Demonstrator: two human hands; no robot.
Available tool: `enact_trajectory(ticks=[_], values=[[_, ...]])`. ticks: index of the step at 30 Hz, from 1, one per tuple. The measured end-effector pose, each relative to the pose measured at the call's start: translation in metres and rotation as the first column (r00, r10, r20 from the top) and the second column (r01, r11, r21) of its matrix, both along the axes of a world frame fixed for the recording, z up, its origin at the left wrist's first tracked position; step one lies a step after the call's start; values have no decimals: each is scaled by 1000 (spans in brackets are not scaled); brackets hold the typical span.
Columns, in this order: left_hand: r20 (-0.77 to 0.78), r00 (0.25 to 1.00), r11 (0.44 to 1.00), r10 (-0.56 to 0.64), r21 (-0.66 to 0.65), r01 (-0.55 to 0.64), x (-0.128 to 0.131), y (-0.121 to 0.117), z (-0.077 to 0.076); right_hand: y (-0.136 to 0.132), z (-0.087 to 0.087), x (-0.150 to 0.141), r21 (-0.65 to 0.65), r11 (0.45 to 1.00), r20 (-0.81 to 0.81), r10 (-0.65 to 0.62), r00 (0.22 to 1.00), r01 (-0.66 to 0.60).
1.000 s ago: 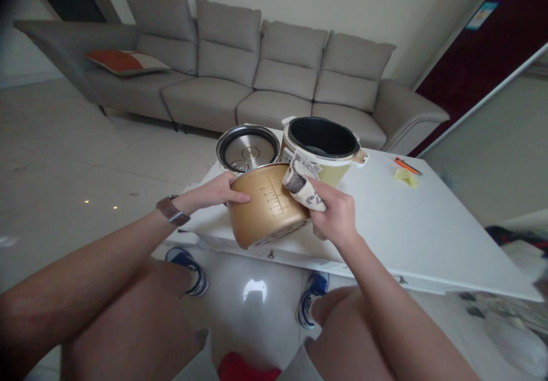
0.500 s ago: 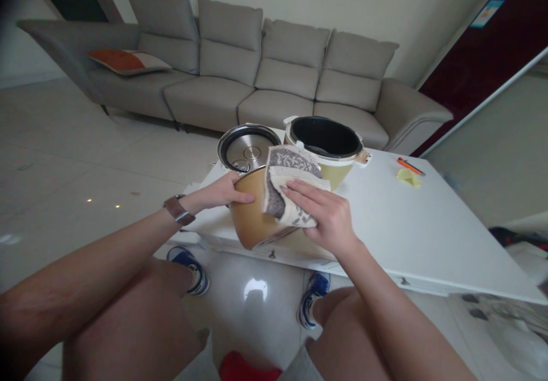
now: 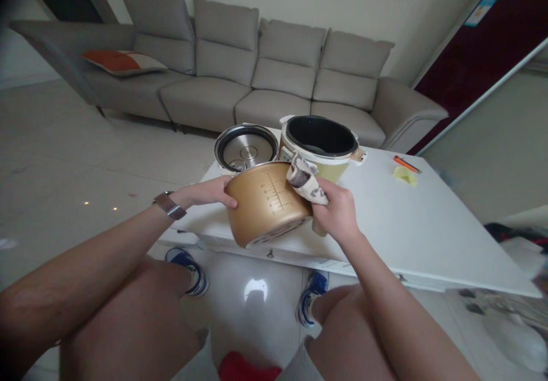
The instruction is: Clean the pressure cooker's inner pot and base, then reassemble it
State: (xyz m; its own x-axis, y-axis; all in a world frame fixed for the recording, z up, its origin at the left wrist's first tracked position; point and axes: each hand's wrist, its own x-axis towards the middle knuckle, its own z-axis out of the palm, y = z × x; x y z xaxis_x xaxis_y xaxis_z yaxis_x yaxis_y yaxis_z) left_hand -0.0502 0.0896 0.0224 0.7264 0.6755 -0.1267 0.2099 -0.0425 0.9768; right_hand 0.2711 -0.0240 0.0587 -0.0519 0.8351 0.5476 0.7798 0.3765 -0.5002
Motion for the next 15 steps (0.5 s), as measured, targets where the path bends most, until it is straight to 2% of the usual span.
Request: enact_trajectory(ticks=[3, 6, 11, 15], values=[[5, 998, 998, 57, -17, -57, 1, -3, -3, 1, -2, 1, 0, 1000, 13, -8, 1000, 8], [-23, 993, 993, 112, -43, -113, 7, -11, 1, 1, -6, 3, 47, 999, 53, 19, 998, -22], [34, 994, 993, 105, -56, -103, 17, -18, 12, -7, -1, -1, 160, 965, 228, 167, 959, -206], [25, 992, 993, 120, 7, -120, 22, -17, 13, -20, 13, -15, 144, 908, 409, 308, 859, -394]])
